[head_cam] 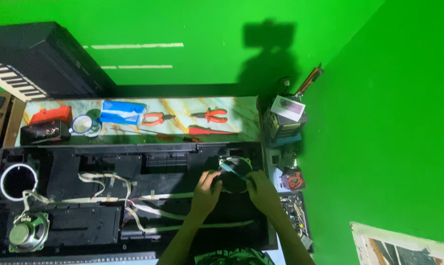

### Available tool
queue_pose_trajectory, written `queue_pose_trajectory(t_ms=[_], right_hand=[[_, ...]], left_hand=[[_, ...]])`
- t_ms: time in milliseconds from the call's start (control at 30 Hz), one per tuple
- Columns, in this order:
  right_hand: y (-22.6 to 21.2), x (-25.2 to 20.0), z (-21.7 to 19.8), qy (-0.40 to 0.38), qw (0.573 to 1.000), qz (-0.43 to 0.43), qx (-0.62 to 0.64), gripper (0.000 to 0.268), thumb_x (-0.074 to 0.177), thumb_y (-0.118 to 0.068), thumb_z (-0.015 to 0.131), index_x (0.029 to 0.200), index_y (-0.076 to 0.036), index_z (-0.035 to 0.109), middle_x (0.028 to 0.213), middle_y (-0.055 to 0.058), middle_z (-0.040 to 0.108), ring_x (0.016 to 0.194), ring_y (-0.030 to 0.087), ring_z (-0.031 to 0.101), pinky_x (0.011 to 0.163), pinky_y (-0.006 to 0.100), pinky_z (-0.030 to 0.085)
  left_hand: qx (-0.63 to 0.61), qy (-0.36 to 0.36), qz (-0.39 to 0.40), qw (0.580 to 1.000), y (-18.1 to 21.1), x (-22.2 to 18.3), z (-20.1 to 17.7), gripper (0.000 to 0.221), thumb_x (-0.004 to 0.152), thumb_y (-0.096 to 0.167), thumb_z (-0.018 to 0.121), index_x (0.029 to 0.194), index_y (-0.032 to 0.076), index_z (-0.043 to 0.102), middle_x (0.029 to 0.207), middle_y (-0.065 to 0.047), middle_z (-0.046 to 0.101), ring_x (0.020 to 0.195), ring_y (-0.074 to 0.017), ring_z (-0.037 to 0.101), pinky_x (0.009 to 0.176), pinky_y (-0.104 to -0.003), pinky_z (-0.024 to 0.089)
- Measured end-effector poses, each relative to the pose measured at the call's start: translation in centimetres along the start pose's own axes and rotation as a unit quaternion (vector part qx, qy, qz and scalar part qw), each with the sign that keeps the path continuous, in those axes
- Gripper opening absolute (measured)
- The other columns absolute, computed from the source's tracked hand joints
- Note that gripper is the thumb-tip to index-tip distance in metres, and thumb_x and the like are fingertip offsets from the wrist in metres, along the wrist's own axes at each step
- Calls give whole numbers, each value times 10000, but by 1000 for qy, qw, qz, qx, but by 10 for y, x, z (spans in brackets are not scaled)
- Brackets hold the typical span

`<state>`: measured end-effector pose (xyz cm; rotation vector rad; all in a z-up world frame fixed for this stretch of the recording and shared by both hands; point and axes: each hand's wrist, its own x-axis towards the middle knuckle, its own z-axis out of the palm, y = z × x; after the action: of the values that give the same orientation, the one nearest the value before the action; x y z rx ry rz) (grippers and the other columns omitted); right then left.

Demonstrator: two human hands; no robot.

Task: The person manipulates internal components of a keyboard amplifier on a workbench, checking and adjusting a speaker and connecting wires inside the chassis by hand.

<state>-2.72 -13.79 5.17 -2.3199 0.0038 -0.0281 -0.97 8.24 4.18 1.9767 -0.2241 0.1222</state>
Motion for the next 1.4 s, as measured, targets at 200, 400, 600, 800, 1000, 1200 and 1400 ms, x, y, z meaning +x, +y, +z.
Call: queue_pose_trajectory(t_ms=[200,400,600,800,1000,1200,1400], right_hand=[[-3,4,-2,-42,998,44,-3,150,949,-188,632,1052,-99,694,1042,102,659,927,311,681,771,405,551],[6,4,-15,-76,997,2,-9,149,928,-190,645,1031,-129,734,991,83,668,926,283,697,767,388,564],[-2,4,-2,-42,995,88,-36,173,946,-184,639,1084,-110,711,1011,95,636,823,278,691,668,371,561],[-1,-6,-11,-94,994,60,6,180,914,-158,647,1063,-115,739,975,91,664,852,279,707,700,395,566],[4,2,-3,12,998,55,1,185,942,-149,634,1097,-81,710,1043,120,660,885,329,684,714,412,550],[2,-2,-6,-86,996,27,9,137,907,-155,670,1020,-98,724,967,103,659,870,315,696,725,412,559],[1,7,-9,-73,996,27,-43,153,938,-175,659,1060,-109,724,1027,97,661,885,319,693,725,399,567]], left_hand=[[18,-18,-7,1000,-23,11,8,265,926,95,683,1180,28,652,1134,-154,664,1034,-318,679,842,-377,546],[-8,-36,-83,996,-38,16,12,209,936,116,687,1127,30,670,1077,-128,696,970,-263,715,828,-349,564],[-71,-22,-71,995,-38,20,14,233,970,86,628,1182,-7,657,1111,-139,690,1007,-259,707,858,-360,566],[-42,-20,-75,996,-42,19,17,215,984,76,616,1178,1,672,1090,-138,699,991,-245,710,853,-343,564],[-61,-15,-98,993,-42,19,20,211,963,78,640,1160,20,688,1073,-121,705,967,-224,721,819,-335,581],[-67,-28,-100,992,-42,17,17,230,977,75,617,1194,26,675,1102,-112,701,967,-223,718,823,-337,576],[-54,-31,-131,989,-40,17,18,240,973,94,630,1195,24,692,1100,-119,715,974,-230,727,839,-344,579]])
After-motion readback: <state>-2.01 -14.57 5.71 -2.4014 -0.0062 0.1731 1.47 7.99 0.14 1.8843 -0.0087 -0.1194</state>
